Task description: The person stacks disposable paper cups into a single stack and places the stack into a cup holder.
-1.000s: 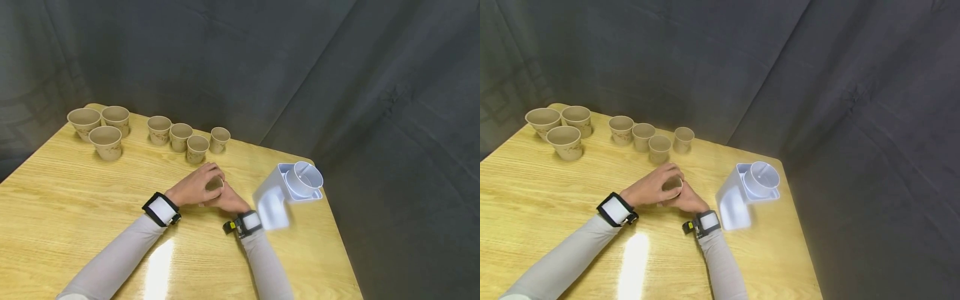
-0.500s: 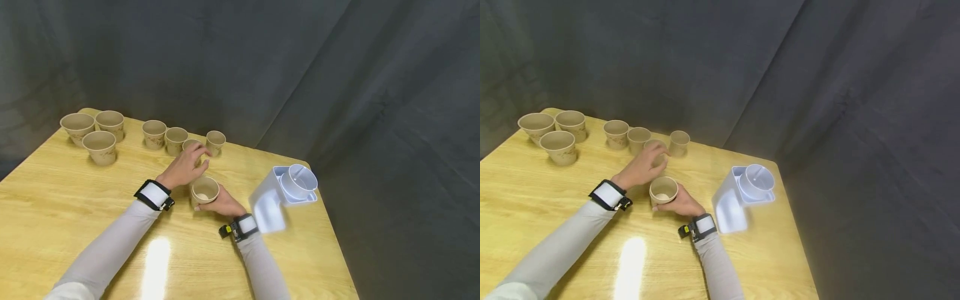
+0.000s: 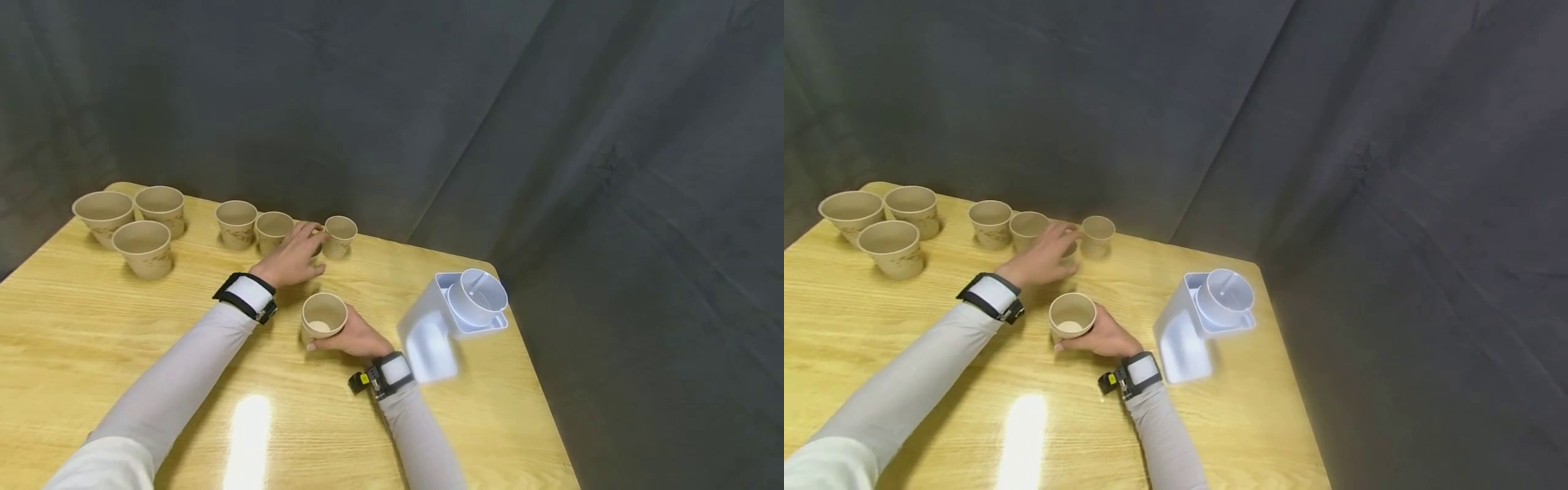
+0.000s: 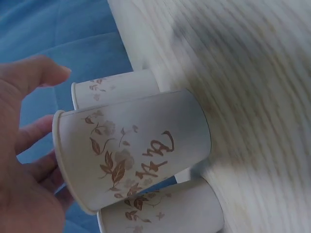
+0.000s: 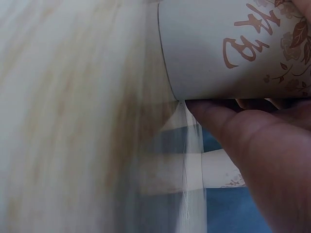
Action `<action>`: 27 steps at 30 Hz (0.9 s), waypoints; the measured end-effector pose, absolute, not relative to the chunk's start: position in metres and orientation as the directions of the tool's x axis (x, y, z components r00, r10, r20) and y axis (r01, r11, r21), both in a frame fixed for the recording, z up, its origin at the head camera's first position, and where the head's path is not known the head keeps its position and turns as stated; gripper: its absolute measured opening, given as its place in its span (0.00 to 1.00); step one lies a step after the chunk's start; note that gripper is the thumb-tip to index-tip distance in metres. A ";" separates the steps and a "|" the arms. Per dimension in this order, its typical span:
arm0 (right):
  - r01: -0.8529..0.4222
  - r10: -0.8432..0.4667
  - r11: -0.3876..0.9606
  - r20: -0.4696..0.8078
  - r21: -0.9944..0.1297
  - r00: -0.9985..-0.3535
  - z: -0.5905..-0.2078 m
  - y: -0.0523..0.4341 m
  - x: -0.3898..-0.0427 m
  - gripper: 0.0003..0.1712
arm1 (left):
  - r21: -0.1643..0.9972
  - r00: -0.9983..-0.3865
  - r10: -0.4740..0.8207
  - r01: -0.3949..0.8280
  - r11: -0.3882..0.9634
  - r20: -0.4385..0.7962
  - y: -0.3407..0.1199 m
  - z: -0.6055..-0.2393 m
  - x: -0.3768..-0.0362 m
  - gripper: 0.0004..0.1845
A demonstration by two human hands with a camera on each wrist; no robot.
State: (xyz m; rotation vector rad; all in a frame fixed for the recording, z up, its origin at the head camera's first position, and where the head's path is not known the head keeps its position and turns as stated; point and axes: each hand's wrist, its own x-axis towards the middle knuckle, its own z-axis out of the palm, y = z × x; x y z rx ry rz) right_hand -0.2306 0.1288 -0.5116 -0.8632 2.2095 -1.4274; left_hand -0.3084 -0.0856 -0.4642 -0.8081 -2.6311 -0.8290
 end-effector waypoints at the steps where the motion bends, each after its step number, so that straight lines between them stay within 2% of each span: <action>1: -0.292 -0.669 0.297 0.020 -0.909 -0.743 -0.511 0.129 -0.230 0.46 | 0.440 -0.806 0.436 0.586 0.681 0.399 -0.085 -0.464 -0.309 0.31; 11: -0.284 -0.661 0.320 0.002 -0.904 -0.751 -0.509 0.128 -0.229 0.44 | 0.412 -0.808 0.463 0.586 0.698 0.365 -0.085 -0.468 -0.313 0.31; 16: -0.275 -0.656 0.324 -0.005 -0.905 -0.755 -0.510 0.129 -0.231 0.45 | 0.408 -0.799 0.476 0.599 0.689 0.369 -0.083 -0.470 -0.310 0.25; 27: -0.281 -0.661 0.324 -0.004 -0.903 -0.750 -0.509 0.127 -0.235 0.46 | 0.281 -0.850 0.374 0.486 0.828 0.370 -0.089 -0.479 -0.302 0.15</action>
